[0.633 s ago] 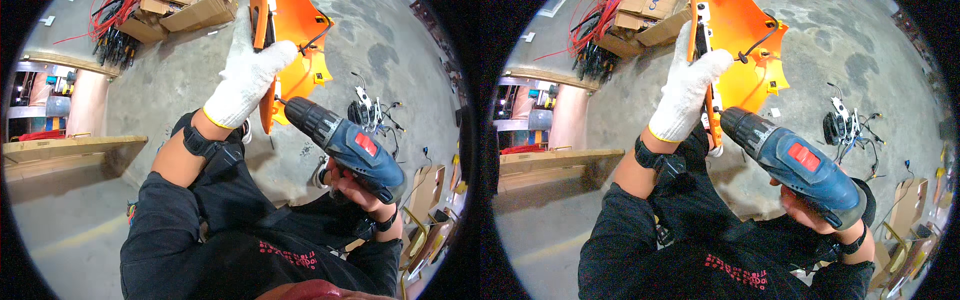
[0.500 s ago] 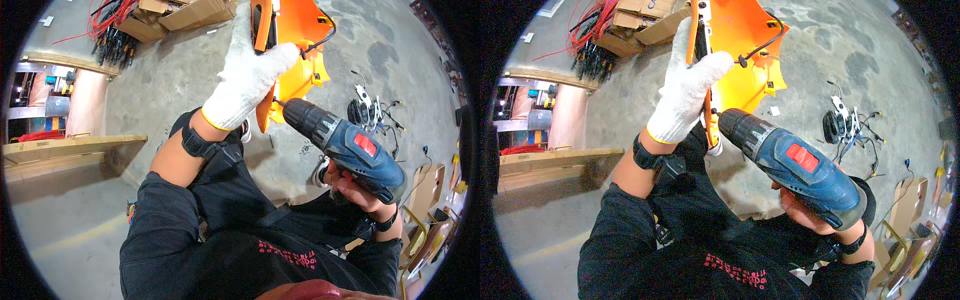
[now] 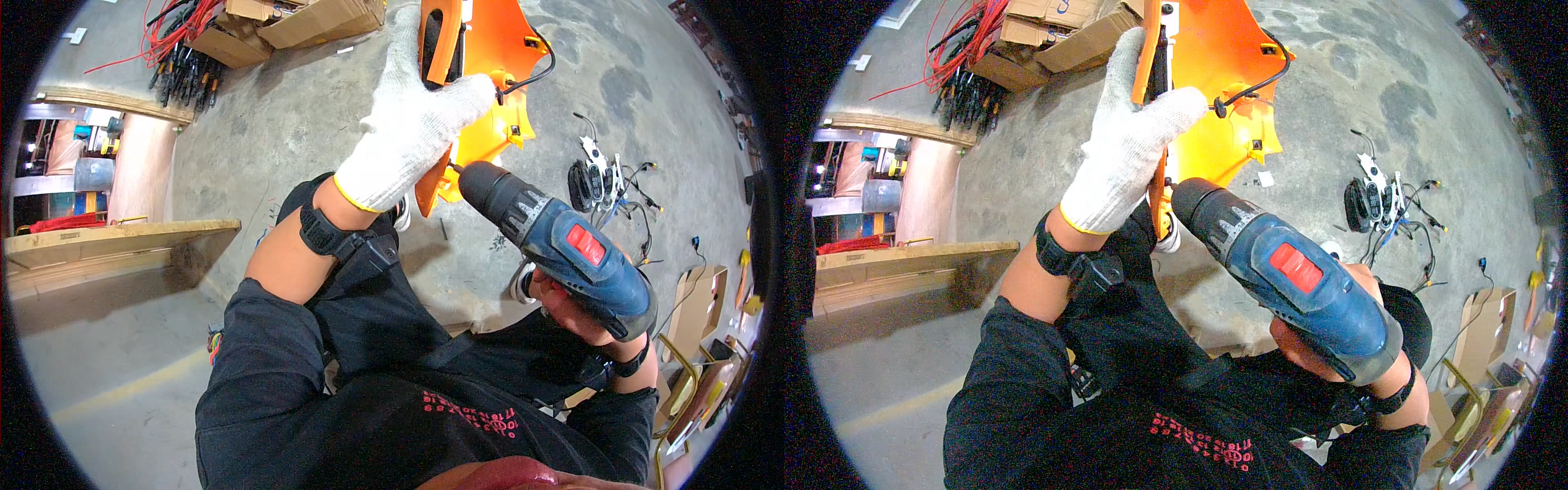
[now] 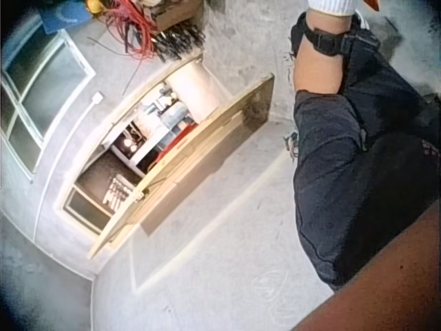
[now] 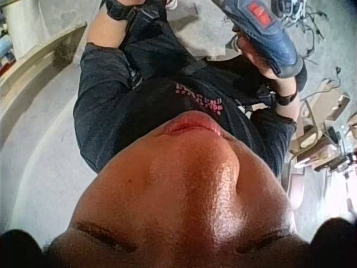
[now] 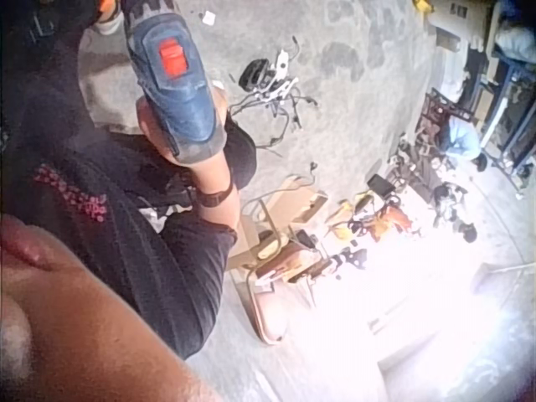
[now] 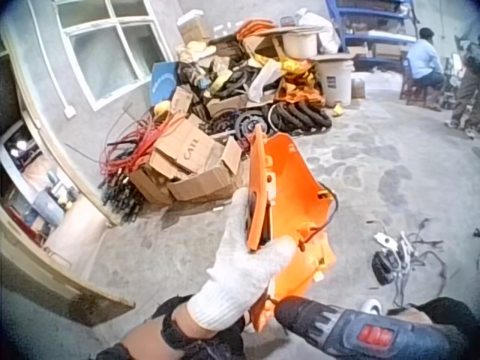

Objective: Repairing an orange motorcycle plastic fairing using an electric drill.

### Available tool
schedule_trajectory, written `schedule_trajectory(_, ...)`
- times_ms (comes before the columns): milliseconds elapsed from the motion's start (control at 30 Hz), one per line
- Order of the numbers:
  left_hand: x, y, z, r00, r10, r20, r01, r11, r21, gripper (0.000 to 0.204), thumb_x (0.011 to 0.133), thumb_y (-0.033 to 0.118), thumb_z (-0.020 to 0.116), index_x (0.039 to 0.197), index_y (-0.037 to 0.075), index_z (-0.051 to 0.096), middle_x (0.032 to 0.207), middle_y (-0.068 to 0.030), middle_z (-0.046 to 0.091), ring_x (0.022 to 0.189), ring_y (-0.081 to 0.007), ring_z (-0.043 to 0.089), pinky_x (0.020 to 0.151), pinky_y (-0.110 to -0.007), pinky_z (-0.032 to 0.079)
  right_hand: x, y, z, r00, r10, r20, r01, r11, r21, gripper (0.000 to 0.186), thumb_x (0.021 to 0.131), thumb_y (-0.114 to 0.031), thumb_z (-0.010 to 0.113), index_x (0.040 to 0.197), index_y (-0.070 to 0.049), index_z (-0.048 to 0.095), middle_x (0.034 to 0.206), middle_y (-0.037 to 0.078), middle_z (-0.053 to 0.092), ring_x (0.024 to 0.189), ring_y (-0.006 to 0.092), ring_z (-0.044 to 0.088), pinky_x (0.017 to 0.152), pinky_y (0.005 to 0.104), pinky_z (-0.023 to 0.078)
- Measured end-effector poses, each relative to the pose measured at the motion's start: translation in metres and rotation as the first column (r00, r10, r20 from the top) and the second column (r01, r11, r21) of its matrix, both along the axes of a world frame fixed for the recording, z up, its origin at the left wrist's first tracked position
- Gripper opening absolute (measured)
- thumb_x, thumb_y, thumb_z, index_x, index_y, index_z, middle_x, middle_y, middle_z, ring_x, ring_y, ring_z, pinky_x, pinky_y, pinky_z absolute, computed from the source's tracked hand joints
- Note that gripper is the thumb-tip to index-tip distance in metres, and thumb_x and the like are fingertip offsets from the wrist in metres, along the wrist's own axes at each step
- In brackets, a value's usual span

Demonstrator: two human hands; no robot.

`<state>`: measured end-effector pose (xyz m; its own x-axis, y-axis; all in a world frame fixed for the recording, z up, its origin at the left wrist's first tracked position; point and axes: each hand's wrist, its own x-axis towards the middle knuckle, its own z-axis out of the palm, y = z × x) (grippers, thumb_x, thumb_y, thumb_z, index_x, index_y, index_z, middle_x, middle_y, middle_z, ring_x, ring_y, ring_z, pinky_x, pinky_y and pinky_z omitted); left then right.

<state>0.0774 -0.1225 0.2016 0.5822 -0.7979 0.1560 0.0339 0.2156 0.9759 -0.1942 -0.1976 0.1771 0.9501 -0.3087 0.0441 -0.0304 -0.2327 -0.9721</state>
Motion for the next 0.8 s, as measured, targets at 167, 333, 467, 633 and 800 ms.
schedule_trajectory(167, 0.0, -0.001, -0.002, 0.999, 0.043, 0.007, -0.043, 0.999, 0.007, 0.08, 0.08, 0.01, 0.075, 0.147, 0.005, 0.031, 0.126, -0.0083, 0.055, 0.11, -0.0173, 0.057, 0.093, -0.033, 0.05, 0.005, -0.001, 0.005, 0.999, -0.003, 0.037, 0.004, 0.999, -0.036, 0.036, 0.069, -0.014, 0.075, 0.104, -0.012, 0.066, 0.089, 0.005, 0.069, 0.077, 0.0273, 0.068, 0.072, 0.0345, 0.054)
schedule_trajectory(333, 0.008, 0.0, -0.002, 0.992, 0.003, 0.129, -0.012, 0.998, 0.068, 0.084, 0.079, 0.013, 0.076, 0.147, 0.002, 0.028, 0.128, -0.0093, 0.053, 0.113, -0.0185, 0.056, 0.095, -0.031, 0.049, 0.007, -0.005, 0.0, 0.996, 0.073, 0.047, -0.055, 0.95, -0.308, 0.039, 0.067, -0.013, 0.078, 0.104, -0.01, 0.066, 0.081, 0.005, 0.068, 0.067, 0.0225, 0.066, 0.065, 0.0311, 0.054)
schedule_trajectory(467, -0.001, -0.002, -0.004, 1.0, -0.001, 0.002, 0.001, 0.999, 0.052, 0.083, 0.079, 0.015, 0.076, 0.147, 0.0, 0.03, 0.132, -0.0107, 0.051, 0.116, -0.0187, 0.054, 0.097, -0.031, 0.047, 0.001, 0.003, -0.002, 0.955, -0.115, -0.275, 0.139, 0.988, 0.071, 0.039, 0.068, -0.013, 0.079, 0.103, -0.01, 0.065, 0.077, 0.003, 0.067, 0.066, 0.0184, 0.066, 0.064, 0.0307, 0.054)
schedule_trajectory(633, 0.011, 0.006, -0.009, 0.977, 0.024, 0.211, -0.055, 0.988, 0.144, 0.071, 0.074, 0.013, 0.076, 0.137, 0.003, 0.045, 0.116, -0.0102, 0.059, 0.1, -0.0166, 0.061, 0.085, -0.03, 0.053, 0.018, 0.005, 0.031, 0.882, -0.011, -0.471, 0.226, 0.887, 0.403, 0.049, 0.07, -0.013, 0.08, 0.116, -0.009, 0.065, 0.078, 0.002, 0.069, 0.068, 0.0134, 0.067, 0.065, 0.027, 0.054)
schedule_trajectory(800, 0.008, 0.002, -0.004, 0.991, -0.098, 0.095, 0.091, 0.994, 0.068, 0.072, 0.074, 0.012, 0.074, 0.139, 0.004, 0.044, 0.12, -0.0108, 0.058, 0.102, -0.0167, 0.06, 0.086, -0.028, 0.051, 0.017, 0.009, 0.035, 0.98, -0.04, -0.193, 0.021, 0.995, -0.096, 0.042, 0.072, -0.009, 0.078, 0.11, -0.007, 0.063, 0.081, 0.001, 0.069, 0.07, 0.0124, 0.066, 0.067, 0.0264, 0.054)
